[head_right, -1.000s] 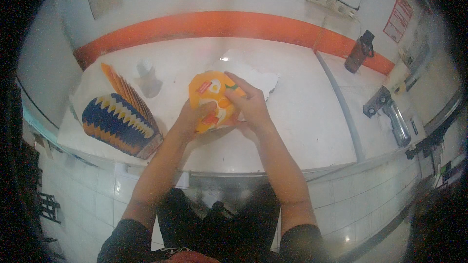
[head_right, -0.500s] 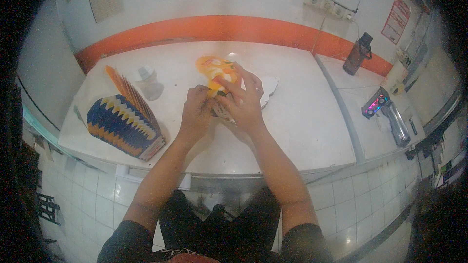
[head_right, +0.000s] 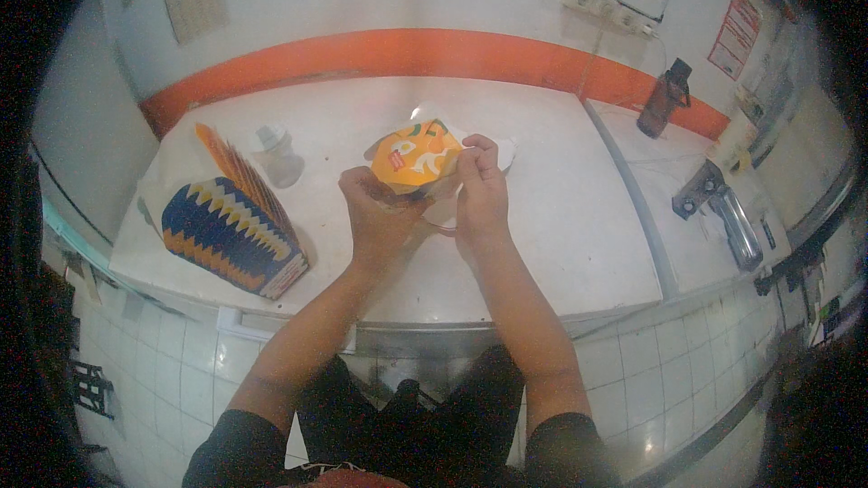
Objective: The person assembles flat paper boxes by folding and tucking flaps to form a three-dimensional container. They handle multiple boxes one at a time, folding edges and securing flaps, then placing the finished boxes into a stack on the counter.
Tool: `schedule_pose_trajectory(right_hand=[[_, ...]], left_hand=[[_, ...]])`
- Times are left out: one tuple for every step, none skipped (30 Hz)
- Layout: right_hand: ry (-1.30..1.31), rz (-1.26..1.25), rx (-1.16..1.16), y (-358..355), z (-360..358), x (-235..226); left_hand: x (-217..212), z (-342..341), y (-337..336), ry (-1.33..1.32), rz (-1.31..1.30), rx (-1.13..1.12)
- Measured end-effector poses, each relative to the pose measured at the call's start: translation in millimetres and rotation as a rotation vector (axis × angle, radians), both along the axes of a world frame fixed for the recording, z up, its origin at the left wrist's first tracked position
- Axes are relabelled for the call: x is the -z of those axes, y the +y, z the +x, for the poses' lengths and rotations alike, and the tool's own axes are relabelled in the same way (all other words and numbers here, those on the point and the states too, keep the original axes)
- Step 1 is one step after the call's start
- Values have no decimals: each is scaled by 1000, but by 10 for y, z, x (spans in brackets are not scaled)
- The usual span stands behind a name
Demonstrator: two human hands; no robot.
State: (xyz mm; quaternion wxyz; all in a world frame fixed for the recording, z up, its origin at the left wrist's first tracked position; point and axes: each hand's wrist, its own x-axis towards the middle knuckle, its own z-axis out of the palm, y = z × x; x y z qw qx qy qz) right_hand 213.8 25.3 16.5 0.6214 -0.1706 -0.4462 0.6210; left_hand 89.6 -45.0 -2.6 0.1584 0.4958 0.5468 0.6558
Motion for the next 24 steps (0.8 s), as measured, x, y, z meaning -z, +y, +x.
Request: schedule_pose_trajectory(right_hand=[[87, -29, -58, -2, 12, -7], [86, -14, -55, 20, 7, 8], [85, 1, -52, 41, 5, 21], [15, 28, -36, 59, 25, 35], [-55, 54, -20, 78, 52, 47], [-126, 81, -3, 85, 68, 55], [-137, 81, -21, 69, 49, 49], [-149, 82, -40, 36, 16, 25], [-160, 82, -58, 20, -3, 19], [-239, 145, -27, 48, 8, 39], [-318, 207, 4, 103, 22, 79], [-397, 270, 35, 143, 33, 111], [-405, 276, 31, 162, 27, 131], [-413, 283, 27, 176, 23, 149], [-421, 289, 23, 186, 19, 160], [-432, 298, 27, 194, 18, 166], [-442, 307, 32, 203, 19, 170], [-453, 316, 38, 204, 23, 177], [-445, 307, 31, 193, 10, 175], [-438, 298, 25, 175, -9, 166], [-430, 289, 19, 161, -18, 160], [-433, 282, 29, 156, -13, 149], [-437, 274, 40, 151, -7, 141], [-439, 267, 50, 149, -2, 136]], left_hand=[[-49, 25, 7, -103, -15, 75], [-76, 28, 22, -207, -31, 150], [-49, -12, 59, -99, -30, 171], [-17, -70, 90, 10, -31, 194], [16, -117, 100, 119, -31, 217], [53, -148, 86, -13, -53, 309], [49, -172, 54, -145, -76, 399], [38, -180, 28, -278, -99, 488], [12, -181, 12, -358, -103, 473], [-50, -175, -2, -438, -104, 461], [-82, -174, 0, -518, -105, 448], [-73, -185, 19, -551, -99, 440], [-53, -213, 36, -584, -92, 428], [-41, -229, 47, -618, -86, 417], [-33, -229, 53, -630, -75, 403], [-29, -220, 53, -643, -64, 390], [-25, -214, 55, -656, -53, 377], [-13, -226, 68, -705, -55, 391], [0, -257, 88, -751, -56, 404], [15, -281, 102, -798, -57, 417], [29, -293, 106, -806, -41, 429], [35, -302, 116, -812, -25, 446], [41, -305, 126, -817, -9, 464], [53, -303, 139, -817, -6, 505]])
